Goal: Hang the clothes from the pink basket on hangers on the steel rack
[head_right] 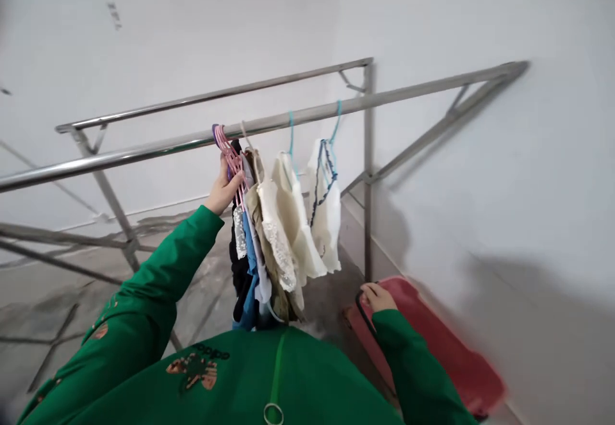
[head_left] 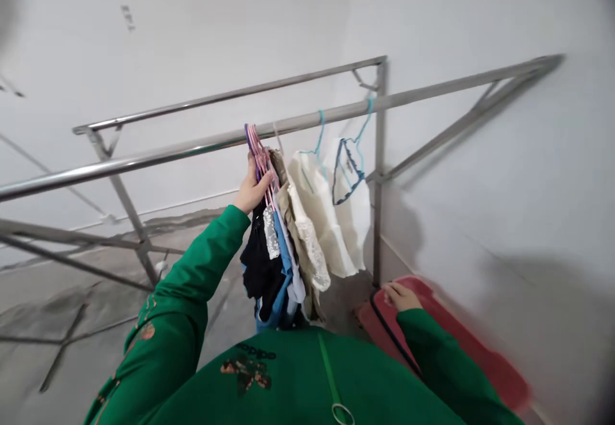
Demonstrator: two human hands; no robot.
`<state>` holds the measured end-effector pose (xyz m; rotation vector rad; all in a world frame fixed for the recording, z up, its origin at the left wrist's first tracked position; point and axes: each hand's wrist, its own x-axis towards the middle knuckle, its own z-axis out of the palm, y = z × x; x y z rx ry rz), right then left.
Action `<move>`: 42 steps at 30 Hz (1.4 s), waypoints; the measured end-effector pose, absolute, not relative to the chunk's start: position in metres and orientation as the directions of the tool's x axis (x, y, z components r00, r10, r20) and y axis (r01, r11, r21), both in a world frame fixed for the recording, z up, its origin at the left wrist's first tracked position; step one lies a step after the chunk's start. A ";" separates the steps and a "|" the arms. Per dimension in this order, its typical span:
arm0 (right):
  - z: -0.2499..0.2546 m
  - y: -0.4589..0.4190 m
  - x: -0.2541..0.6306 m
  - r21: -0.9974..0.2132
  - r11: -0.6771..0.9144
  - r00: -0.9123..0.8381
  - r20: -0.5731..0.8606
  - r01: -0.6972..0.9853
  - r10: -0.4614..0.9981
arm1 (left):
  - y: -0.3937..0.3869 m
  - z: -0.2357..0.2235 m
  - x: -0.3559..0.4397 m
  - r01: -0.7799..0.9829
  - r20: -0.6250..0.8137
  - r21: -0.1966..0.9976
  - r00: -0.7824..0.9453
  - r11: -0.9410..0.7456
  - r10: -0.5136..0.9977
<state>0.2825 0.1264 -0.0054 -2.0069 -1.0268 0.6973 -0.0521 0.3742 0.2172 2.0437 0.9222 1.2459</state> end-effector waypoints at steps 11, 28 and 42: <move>0.089 0.162 0.337 -0.972 -0.033 0.509 0.093 0.234 0.856 | 0.380 0.229 0.075 0.250 0.525 0.760 0.308 -0.600 0.794; 0.192 0.246 0.291 -0.272 0.315 -0.143 0.507 0.909 0.850 | 0.139 0.181 0.086 0.545 0.760 0.196 0.441 -0.815 0.477; 0.137 0.212 0.354 -0.334 0.283 -0.057 0.553 0.899 0.831 | 0.188 0.179 0.178 0.460 0.569 0.616 0.303 -0.640 0.765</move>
